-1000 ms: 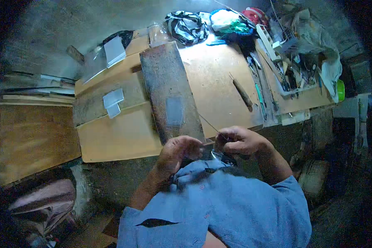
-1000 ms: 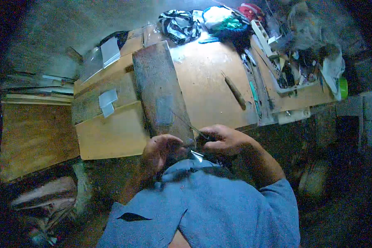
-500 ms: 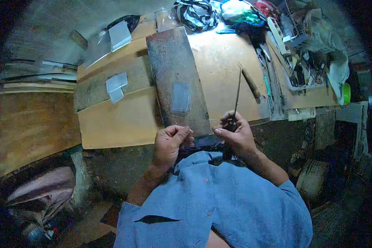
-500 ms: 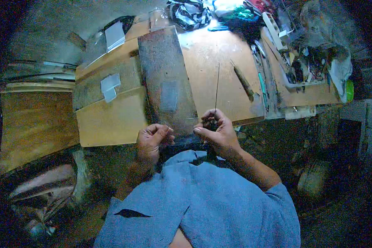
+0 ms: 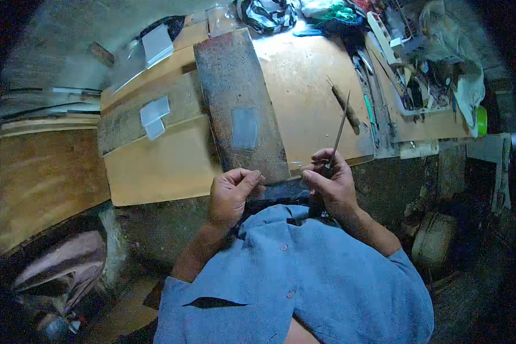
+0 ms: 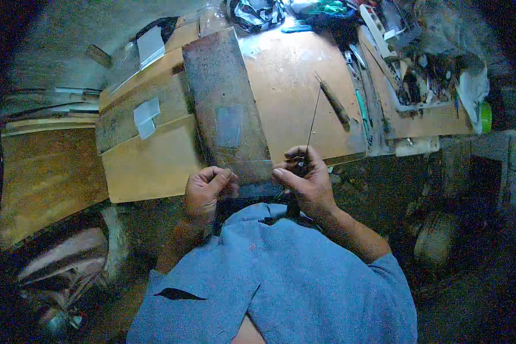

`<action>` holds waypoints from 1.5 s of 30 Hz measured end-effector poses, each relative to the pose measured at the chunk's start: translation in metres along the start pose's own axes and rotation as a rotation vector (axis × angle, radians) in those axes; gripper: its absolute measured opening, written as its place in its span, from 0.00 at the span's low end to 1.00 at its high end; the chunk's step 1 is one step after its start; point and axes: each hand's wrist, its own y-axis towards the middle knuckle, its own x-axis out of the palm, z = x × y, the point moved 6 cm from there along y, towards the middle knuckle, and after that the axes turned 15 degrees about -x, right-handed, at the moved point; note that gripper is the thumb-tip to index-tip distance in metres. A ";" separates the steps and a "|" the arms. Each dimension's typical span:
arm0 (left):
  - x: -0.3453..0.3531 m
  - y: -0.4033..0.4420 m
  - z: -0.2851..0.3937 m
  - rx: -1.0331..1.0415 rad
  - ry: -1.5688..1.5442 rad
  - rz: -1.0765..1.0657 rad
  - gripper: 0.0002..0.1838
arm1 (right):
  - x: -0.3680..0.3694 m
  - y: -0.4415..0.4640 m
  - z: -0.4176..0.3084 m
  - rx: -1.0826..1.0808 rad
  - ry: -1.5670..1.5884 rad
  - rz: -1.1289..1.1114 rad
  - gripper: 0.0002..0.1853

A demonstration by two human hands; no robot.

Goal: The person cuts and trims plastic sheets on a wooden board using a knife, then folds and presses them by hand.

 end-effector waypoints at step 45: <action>0.009 0.005 -0.006 0.063 0.099 -0.084 0.13 | 0.042 0.015 -0.003 0.027 -0.158 -0.266 0.16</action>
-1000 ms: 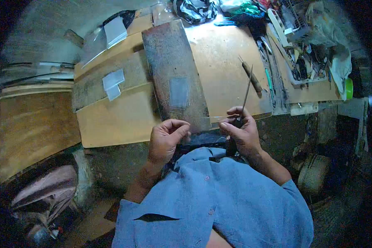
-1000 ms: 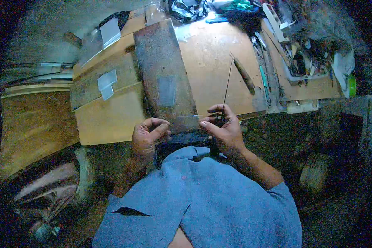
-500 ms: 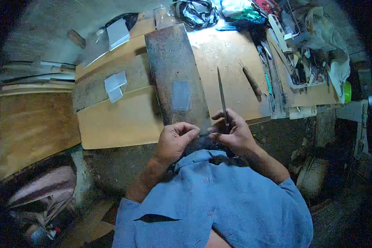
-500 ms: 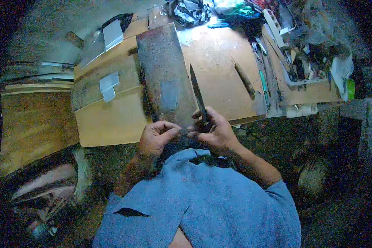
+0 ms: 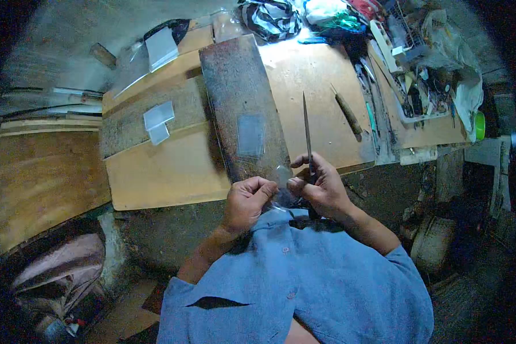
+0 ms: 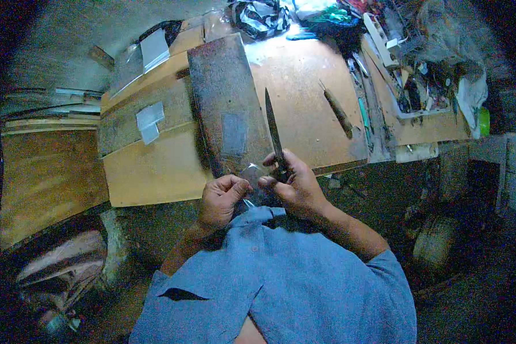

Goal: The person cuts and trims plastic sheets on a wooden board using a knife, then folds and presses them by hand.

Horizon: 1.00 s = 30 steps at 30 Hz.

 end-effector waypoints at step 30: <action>-0.014 -0.010 0.010 -0.052 0.076 -0.063 0.08 | -0.024 -0.020 -0.026 0.014 -0.798 -0.549 0.18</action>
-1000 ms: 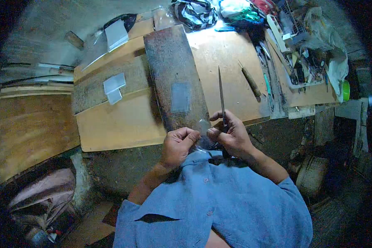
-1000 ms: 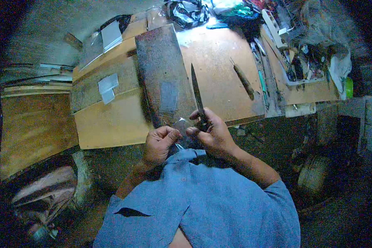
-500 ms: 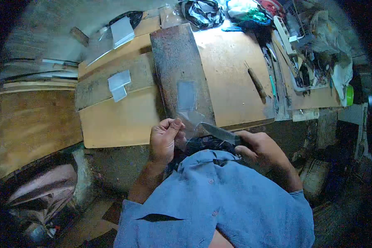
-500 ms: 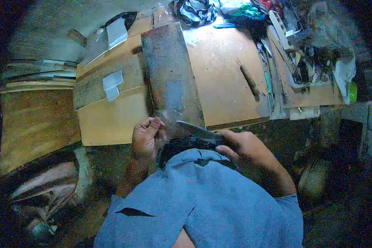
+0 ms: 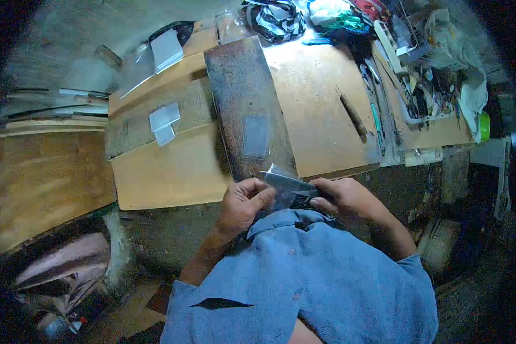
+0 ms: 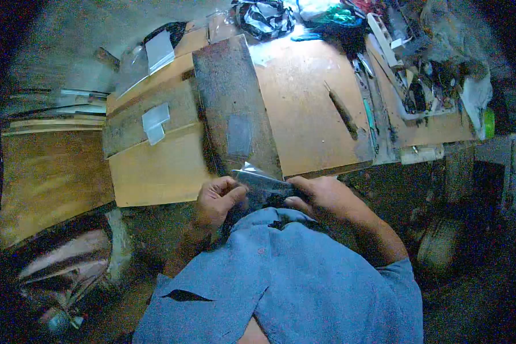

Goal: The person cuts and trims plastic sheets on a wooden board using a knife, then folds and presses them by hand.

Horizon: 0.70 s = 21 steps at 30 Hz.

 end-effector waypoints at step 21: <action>0.004 -0.006 -0.006 -0.088 0.132 -0.247 0.05 | -0.046 0.015 0.024 0.083 -0.309 0.260 0.15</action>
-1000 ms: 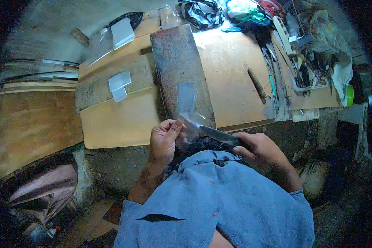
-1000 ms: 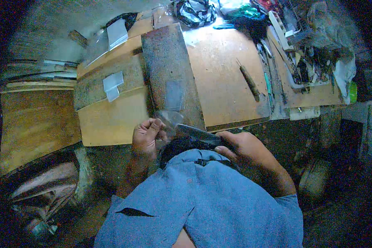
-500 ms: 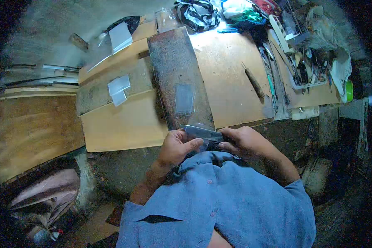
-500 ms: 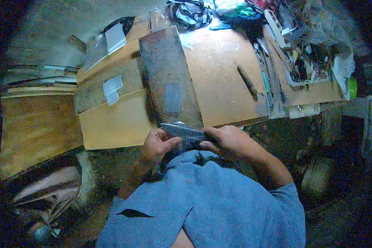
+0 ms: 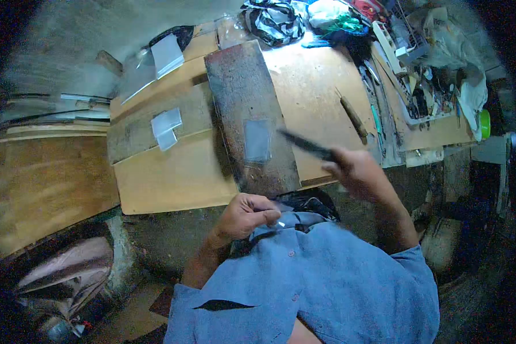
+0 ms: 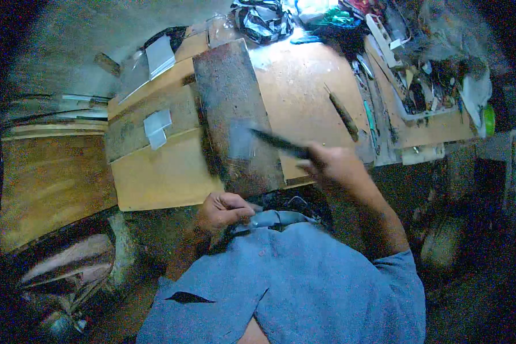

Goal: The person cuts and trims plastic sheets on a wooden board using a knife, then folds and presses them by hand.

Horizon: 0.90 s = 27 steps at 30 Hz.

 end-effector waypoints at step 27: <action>0.000 0.007 -0.020 0.047 -0.430 0.192 0.06 | 0.060 0.015 -0.029 0.165 1.297 0.376 0.20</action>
